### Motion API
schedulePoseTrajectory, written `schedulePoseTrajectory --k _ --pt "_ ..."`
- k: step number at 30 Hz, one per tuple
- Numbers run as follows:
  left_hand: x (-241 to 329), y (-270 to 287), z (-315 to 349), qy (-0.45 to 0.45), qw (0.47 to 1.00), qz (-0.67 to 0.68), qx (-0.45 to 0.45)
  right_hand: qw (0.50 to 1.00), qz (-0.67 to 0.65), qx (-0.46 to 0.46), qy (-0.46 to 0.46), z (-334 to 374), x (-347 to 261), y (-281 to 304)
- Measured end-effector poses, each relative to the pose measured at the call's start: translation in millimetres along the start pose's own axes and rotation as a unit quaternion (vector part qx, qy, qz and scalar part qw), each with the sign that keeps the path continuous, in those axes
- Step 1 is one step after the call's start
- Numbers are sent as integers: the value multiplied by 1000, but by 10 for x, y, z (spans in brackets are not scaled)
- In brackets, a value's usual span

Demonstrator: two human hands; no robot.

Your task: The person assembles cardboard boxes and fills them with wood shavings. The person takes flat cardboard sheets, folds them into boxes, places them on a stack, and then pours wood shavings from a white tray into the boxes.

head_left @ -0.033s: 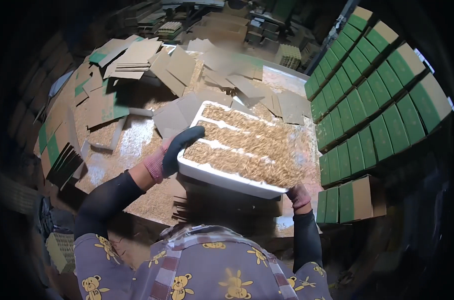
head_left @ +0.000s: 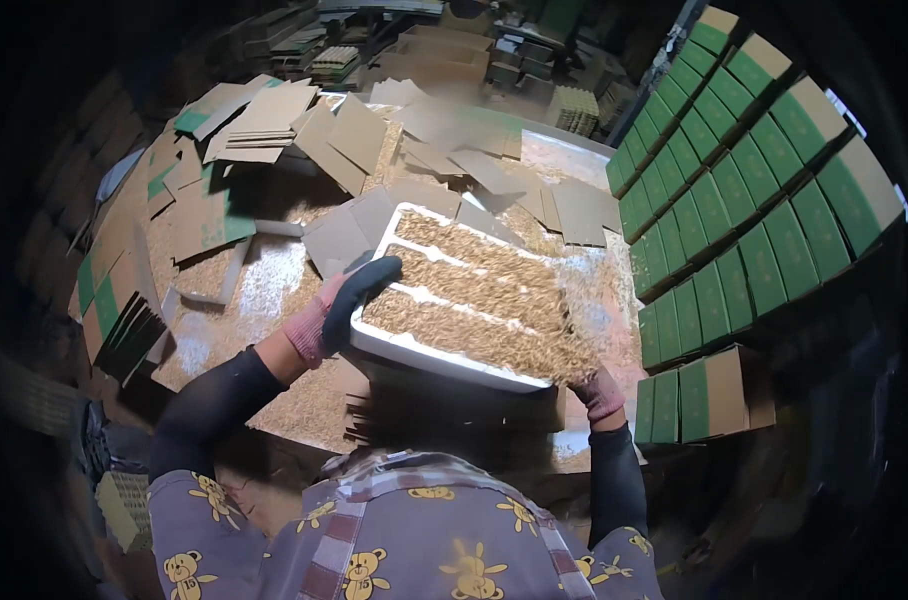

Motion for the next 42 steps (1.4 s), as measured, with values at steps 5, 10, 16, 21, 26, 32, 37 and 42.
schedulePoseTrajectory --k 5,10,16,21,26,32,37,42 --pt "-376 -249 18 345 932 84 -74 991 -96 -1 -90 42 -37 -12" --pt "-481 -426 113 251 814 -390 -350 988 150 19 12 9 -748 11" --pt "-1441 1191 1318 305 848 -310 303 973 168 153 -46 -95 -465 233" --pt "-3074 354 2620 472 844 -228 114 968 150 197 -32 -211 -748 182" --pt "-1924 954 1971 381 824 -294 298 980 24 185 -75 -205 -707 122" --pt "206 -798 -498 -40 895 -372 -243 981 -100 165 31 -272 -594 193" --pt "-338 -1285 -114 179 821 -139 -525 951 -267 153 -5 -181 -504 212" --pt "-430 -1353 -360 51 828 -380 -410 949 -272 148 61 -267 -475 202"
Point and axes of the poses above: each hand's wrist, its own z-axis away from the middle knuckle, its own y-axis out of the back of the hand, x = y × z, the point moved 10 cm from there along -z, towards the middle knuckle, and after that the axes turned 14 degrees about -y, right-handed, at the moved point
